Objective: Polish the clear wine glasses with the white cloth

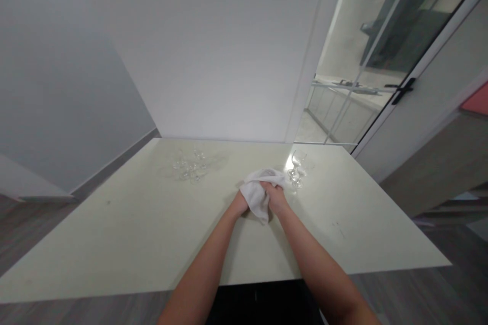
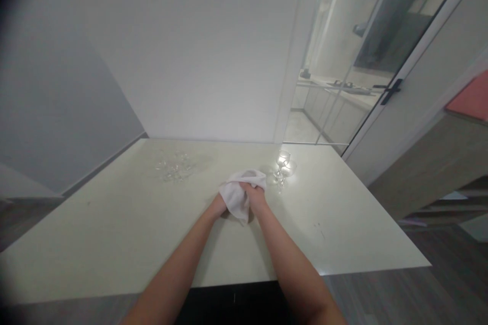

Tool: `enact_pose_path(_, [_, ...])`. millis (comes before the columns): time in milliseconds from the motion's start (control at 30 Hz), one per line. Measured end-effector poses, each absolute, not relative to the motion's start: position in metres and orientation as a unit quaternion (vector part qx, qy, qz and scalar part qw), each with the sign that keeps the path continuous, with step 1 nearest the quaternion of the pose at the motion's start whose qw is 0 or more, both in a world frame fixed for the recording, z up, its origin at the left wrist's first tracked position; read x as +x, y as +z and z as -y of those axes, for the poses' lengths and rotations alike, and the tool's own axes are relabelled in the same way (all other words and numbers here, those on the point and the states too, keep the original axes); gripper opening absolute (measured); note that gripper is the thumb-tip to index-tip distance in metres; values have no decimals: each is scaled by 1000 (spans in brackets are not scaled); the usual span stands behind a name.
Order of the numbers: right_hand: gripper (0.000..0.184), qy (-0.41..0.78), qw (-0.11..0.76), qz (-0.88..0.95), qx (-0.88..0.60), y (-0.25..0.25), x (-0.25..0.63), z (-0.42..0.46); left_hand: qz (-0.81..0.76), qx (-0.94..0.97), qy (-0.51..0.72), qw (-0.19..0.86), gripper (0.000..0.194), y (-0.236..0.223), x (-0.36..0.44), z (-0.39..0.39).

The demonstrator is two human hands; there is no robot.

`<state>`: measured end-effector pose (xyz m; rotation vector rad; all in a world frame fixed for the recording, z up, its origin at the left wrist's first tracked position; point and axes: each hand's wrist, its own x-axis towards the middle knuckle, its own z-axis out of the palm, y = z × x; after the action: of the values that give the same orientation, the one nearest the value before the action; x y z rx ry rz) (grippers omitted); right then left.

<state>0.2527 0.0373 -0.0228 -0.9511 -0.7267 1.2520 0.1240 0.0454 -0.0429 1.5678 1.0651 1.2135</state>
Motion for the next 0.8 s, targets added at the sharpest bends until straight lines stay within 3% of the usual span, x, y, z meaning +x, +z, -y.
enact_pose_path(100, [38, 615, 644, 257, -375, -27, 256, -45, -424, 629, 484, 436, 42, -37, 127, -41])
enact_pose_path(300, [34, 595, 678, 212, -376, -22, 259, -46, -411, 687, 459, 385, 39, -32, 133, -30])
enact_pose_path(500, [32, 600, 680, 225, -356, -25, 260, -49, -403, 606, 475, 495, 42, -26, 138, -31])
enact_pose_path(700, [34, 547, 720, 176, -389, -24, 254, -52, -482, 694, 416, 336, 57, -35, 130, -28])
enact_pose_path(800, [27, 569, 713, 199, -358, -24, 259, -50, -456, 673, 449, 371, 54, -36, 133, -28])
